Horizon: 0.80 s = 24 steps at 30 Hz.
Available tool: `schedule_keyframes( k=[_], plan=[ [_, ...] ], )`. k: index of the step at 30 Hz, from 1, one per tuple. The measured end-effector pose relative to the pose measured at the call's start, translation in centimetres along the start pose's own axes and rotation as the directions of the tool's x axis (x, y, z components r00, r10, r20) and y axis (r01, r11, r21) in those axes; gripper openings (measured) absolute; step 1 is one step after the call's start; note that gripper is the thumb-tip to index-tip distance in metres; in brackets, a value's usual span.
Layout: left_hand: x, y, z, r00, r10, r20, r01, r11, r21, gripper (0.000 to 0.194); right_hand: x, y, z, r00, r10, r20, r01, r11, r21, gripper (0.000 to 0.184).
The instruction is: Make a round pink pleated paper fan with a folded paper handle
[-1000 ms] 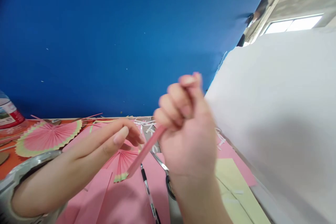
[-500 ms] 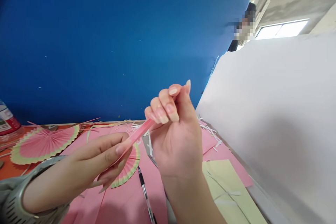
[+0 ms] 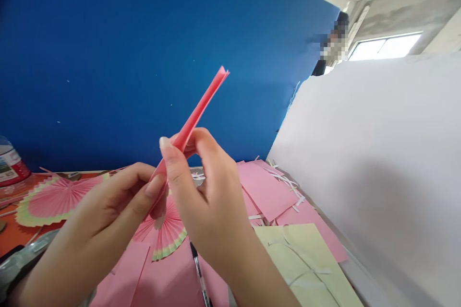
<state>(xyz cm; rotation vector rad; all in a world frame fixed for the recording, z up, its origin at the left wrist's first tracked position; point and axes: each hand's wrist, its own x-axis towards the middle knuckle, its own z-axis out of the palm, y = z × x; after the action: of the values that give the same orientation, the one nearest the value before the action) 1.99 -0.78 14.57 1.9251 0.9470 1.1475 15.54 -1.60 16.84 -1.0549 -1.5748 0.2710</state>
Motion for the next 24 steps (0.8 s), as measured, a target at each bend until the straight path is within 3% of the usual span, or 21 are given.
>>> schedule_keyframes(
  k=[4,9,13,19,21,24],
  plan=[
    [-0.2,-0.01,0.1,1.0,0.025,-0.007,-0.025,1.0,-0.018,0.036,-0.17,0.07,0.19,0.995,0.022,0.096,-0.021,1.0,-0.012,0.032],
    [-0.58,-0.06,-0.15,0.999,0.019,-0.044,-0.022,0.997,-0.074,0.037,-0.21,-0.23,0.5,0.933,0.092,0.347,-0.168,0.966,0.195,0.034],
    [-0.67,-0.02,-0.35,0.998,0.057,-0.034,-0.059,0.996,-0.062,0.035,-0.02,-0.53,0.29,0.93,0.121,0.346,-0.212,0.947,0.24,0.036],
    [-0.54,-0.12,-0.14,0.99,0.005,0.143,-0.015,0.998,0.068,0.035,-0.12,-0.06,0.07,0.98,0.037,0.193,-0.054,0.995,0.086,0.025],
    [-0.36,-0.19,-0.07,0.995,0.021,0.097,-0.029,0.996,0.083,0.028,-0.2,0.15,0.15,0.984,-0.019,0.175,0.025,0.999,-0.036,0.023],
    [-0.17,-0.22,-0.3,0.994,0.059,-0.089,-0.057,0.998,0.023,0.021,-0.22,0.16,0.18,0.956,-0.069,0.286,0.123,0.976,-0.177,0.023]
  ],
)
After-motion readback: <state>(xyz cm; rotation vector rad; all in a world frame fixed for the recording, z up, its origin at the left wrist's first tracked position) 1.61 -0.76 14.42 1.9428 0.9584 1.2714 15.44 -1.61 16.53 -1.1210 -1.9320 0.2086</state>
